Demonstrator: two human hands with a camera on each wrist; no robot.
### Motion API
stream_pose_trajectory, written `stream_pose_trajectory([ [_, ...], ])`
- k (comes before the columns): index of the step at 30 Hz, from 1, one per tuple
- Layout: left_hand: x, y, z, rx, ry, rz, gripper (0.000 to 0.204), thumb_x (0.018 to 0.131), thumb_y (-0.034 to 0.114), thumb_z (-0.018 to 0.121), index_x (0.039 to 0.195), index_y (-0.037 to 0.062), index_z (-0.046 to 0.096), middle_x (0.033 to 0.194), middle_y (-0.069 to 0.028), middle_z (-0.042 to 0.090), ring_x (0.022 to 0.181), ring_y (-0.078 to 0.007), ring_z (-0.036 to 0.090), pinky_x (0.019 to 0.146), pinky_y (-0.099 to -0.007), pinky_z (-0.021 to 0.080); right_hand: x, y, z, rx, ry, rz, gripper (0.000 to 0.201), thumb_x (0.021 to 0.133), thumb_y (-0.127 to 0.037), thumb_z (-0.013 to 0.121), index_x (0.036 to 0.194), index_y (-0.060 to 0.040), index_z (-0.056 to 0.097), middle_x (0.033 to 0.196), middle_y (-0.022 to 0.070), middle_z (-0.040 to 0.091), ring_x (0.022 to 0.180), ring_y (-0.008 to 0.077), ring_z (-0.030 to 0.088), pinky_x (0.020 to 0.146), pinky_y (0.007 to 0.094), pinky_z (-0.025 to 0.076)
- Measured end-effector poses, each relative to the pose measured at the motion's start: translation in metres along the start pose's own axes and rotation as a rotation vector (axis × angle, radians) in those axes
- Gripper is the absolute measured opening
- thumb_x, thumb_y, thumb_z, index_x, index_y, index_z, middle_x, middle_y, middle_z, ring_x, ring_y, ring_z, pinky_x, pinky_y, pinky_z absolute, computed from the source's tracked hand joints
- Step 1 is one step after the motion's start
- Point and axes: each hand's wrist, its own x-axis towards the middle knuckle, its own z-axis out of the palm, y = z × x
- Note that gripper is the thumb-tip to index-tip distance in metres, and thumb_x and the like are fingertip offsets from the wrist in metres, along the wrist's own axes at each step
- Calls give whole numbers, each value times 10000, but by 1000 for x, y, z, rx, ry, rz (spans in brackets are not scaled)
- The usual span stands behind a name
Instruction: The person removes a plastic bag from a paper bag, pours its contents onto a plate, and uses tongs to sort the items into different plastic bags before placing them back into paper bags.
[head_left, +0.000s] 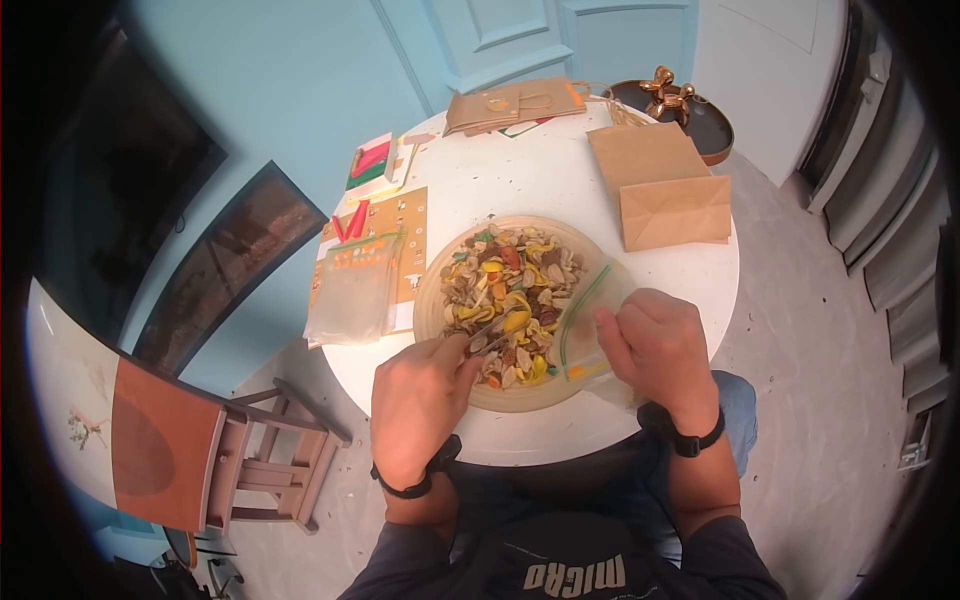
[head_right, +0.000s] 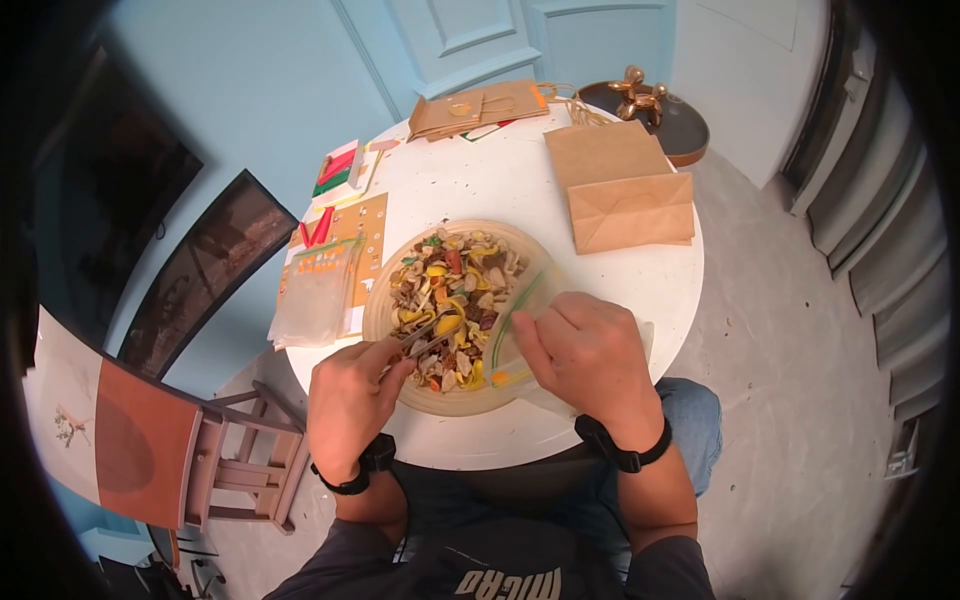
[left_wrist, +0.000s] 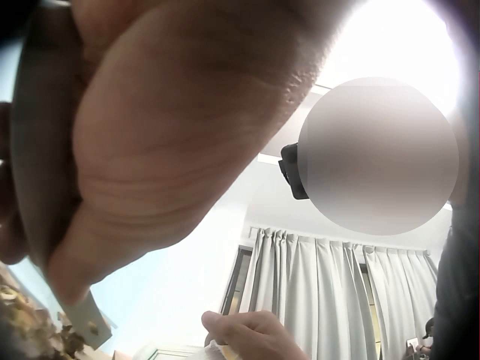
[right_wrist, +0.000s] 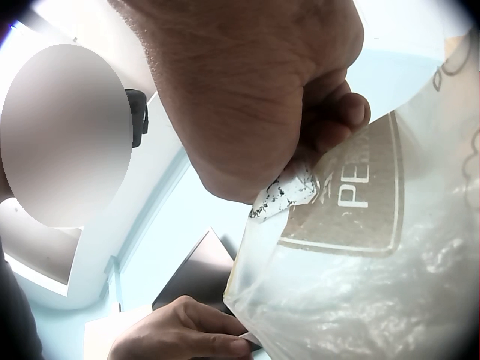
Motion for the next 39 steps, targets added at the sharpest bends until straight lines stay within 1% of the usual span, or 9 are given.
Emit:
stream_pose_trajectory([
  [8, 5, 25, 4, -194, 87, 150, 285, 902, 173, 909, 1104, 1, 802, 933, -177, 795, 818, -411, 761, 716, -474, 594, 1, -3, 1, 19, -20, -3, 353, 953, -107, 849, 715, -65, 591, 681, 80, 535, 594, 288, 610, 542, 435, 496],
  [11, 11, 29, 9, -160, -84, 215, 313, 903, 167, 907, 1149, 6, 797, 975, -171, 795, 837, -405, 759, 729, -476, 596, 1, -3, -1, 13, -33, -4, 354, 951, -112, 852, 717, -65, 590, 682, 81, 538, 597, 292, 614, 543, 436, 497],
  [15, 9, 16, 5, -176, 27, 147, 371, 891, 188, 923, 1192, 9, 797, 977, -164, 792, 811, -381, 750, 714, -459, 591, 1, 2, -6, -10, -16, -2, 385, 952, -113, 852, 693, -67, 570, 663, 88, 527, 585, 296, 596, 530, 440, 482],
  [21, -4, -23, -18, -30, -34, -73, 413, 874, 186, 937, 1215, -4, 802, 984, -197, 795, 748, -337, 770, 678, -422, 591, 3, 3, -23, -13, 87, -23, 406, 921, -60, 857, 673, -59, 535, 649, 91, 513, 556, 308, 547, 512, 433, 437],
  [22, -6, -25, -23, -48, -90, -180, 377, 891, 228, 906, 1195, 27, 809, 998, -202, 797, 795, -391, 768, 744, -480, 597, 4, 1, -28, -12, 124, -26, 405, 914, -48, 859, 675, -57, 531, 652, 91, 514, 553, 310, 540, 511, 432, 431],
  [25, -13, -38, -28, -24, -153, -248, 386, 895, 239, 902, 1211, 30, 824, 1001, -205, 809, 792, -381, 775, 744, -472, 602, 1, -1, -36, -28, 208, 9, 401, 904, -24, 857, 682, -50, 524, 661, 90, 514, 556, 312, 534, 512, 432, 426],
  [34, -20, -46, -29, -17, -169, -227, 422, 854, 193, 931, 1215, -1, 830, 968, -230, 801, 754, -348, 774, 722, -442, 606, 2, 2, -14, -33, 95, -5, 388, 914, -37, 855, 685, -51, 542, 669, 89, 526, 557, 306, 541, 514, 431, 427],
  [37, -15, -54, -19, -8, -80, -194, 387, 892, 257, 895, 1191, 22, 825, 986, -227, 812, 898, -439, 782, 809, -499, 619, 3, 2, -11, -30, 90, -6, 390, 917, -44, 855, 685, -51, 543, 669, 90, 527, 557, 305, 543, 514, 431, 430],
  [39, -11, -58, -15, -29, -156, -231, 380, 894, 254, 892, 1185, 20, 825, 990, -232, 809, 912, -446, 778, 816, -505, 616, 3, 1, -9, -28, 83, -4, 391, 918, -46, 855, 685, -52, 541, 670, 91, 526, 556, 305, 543, 513, 431, 430],
])
